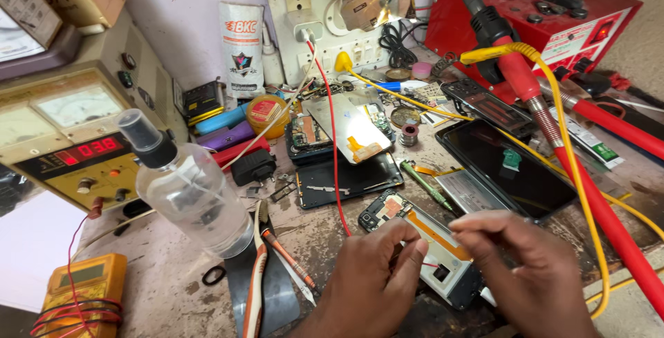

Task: The person disassembles a mobile phone, removes the motherboard using a screwdriver and tweezers, and handles the display assembly. The person then reassembles the phone by placing the motherboard back into the chassis and reconnecting components.

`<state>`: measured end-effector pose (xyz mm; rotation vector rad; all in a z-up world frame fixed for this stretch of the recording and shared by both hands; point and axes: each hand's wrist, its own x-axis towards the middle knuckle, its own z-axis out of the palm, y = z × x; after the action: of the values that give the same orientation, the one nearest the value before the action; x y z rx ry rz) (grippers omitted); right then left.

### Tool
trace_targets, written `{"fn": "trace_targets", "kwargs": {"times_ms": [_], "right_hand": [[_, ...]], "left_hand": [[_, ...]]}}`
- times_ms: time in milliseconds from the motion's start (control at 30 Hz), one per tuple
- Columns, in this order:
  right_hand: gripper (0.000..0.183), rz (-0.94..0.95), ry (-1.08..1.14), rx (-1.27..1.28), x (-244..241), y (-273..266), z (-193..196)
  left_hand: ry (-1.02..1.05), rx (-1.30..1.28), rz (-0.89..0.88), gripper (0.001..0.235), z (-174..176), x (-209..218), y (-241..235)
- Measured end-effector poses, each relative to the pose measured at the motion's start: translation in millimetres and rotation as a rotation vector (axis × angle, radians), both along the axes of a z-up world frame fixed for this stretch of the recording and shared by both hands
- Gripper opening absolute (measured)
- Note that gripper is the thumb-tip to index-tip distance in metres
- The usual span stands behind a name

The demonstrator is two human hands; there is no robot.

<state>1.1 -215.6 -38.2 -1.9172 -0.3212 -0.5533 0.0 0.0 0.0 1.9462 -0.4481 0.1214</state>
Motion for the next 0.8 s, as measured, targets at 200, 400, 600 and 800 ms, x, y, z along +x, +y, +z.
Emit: {"fn": "trace_targets", "kwargs": {"times_ms": [200, 400, 600, 800], "right_hand": [[0.024, 0.148, -0.267, -0.44, 3.2, 5.7, 30.6], [0.019, 0.145, -0.229, -0.301, 2.2, 10.2, 26.7], [0.027, 0.142, -0.206, -0.291, 1.5, 9.3, 35.3], [0.012, 0.038, -0.15, -0.346, 3.7, 21.6, 37.9]], "left_hand": [[0.008, -0.047, -0.056, 0.013, 9.5, -3.6, -1.1], [0.047, 0.01, -0.054, 0.013, 9.3, -3.0, -1.1], [-0.072, 0.013, -0.005, 0.011, 6.4, -0.3, 0.2], [-0.124, 0.047, -0.004, 0.012, 12.2, -2.4, 2.1]]}}
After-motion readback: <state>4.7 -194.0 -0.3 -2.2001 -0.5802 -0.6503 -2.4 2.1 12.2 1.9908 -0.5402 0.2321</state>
